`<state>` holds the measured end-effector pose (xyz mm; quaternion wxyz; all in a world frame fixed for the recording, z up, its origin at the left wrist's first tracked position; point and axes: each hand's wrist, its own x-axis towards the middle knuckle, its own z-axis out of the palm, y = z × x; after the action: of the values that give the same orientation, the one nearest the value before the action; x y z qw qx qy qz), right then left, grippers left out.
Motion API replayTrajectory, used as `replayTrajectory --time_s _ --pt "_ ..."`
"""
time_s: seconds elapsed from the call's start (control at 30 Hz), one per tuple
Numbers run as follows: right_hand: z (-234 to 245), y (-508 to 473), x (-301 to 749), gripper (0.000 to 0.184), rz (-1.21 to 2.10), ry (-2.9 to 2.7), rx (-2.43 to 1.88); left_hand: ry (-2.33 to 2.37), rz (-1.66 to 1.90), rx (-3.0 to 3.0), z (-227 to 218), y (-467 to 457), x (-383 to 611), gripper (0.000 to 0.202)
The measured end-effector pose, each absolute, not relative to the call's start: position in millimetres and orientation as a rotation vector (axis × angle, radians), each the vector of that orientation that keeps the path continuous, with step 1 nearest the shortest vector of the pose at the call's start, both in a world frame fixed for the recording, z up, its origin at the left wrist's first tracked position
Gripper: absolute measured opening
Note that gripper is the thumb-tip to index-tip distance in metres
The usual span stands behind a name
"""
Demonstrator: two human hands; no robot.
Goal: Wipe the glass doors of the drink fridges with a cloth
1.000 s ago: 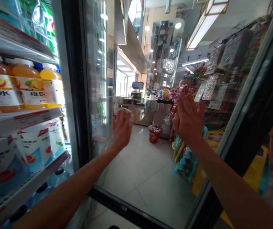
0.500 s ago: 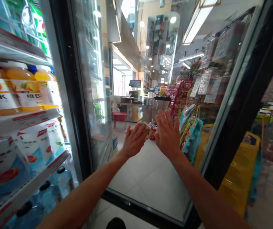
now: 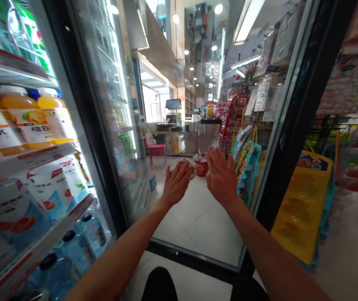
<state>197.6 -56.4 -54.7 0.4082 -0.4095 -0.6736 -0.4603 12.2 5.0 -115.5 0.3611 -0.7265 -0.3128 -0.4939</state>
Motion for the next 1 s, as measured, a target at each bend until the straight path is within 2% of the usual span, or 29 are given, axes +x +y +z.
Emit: replayTrajectory --time_s 0.17,0.23,0.37,0.43,0.6,0.67,0.8,0.93,1.0 --pt "-57.2 -57.8 200.3 0.056 -1.155 -1.673 -1.053 -1.381 -1.828 -1.320 -100.8 19.1 -16.7 0.052" --pt "-57.5 -56.1 191.1 0.055 -1.147 -1.667 -1.056 -1.279 -1.760 -1.418 -96.9 17.7 -6.9 0.053" --pt "-54.5 -51.6 177.6 0.052 -1.163 -1.712 -1.042 -0.736 -1.263 -1.877 -94.0 9.9 15.3 0.049" --pt "-54.0 -51.2 178.7 0.052 -1.162 -1.718 -1.041 -0.777 -1.291 -1.851 -91.4 12.1 7.8 0.046" --pt "-60.9 -51.0 178.1 0.053 -1.150 -1.717 -1.041 -1.357 -1.852 -1.380 -83.0 19.9 -14.7 0.050" --pt "-63.5 -49.1 172.8 0.052 -1.149 -1.723 -1.036 -1.255 -1.773 -1.488 -81.5 17.6 -10.0 0.050" --pt "-64.0 -46.0 170.4 0.052 -1.156 -1.747 -1.020 -0.847 -1.340 -1.867 -75.6 18.9 -19.6 0.043" --pt "-64.7 -46.2 174.3 0.055 -1.159 -1.768 -0.995 -1.334 -1.846 -1.443 -61.9 32.3 -57.0 0.050" --pt "-66.7 -45.9 172.1 0.056 -1.138 -1.733 -1.005 -1.462 -1.992 -1.257 -58.4 33.7 -60.1 0.053"
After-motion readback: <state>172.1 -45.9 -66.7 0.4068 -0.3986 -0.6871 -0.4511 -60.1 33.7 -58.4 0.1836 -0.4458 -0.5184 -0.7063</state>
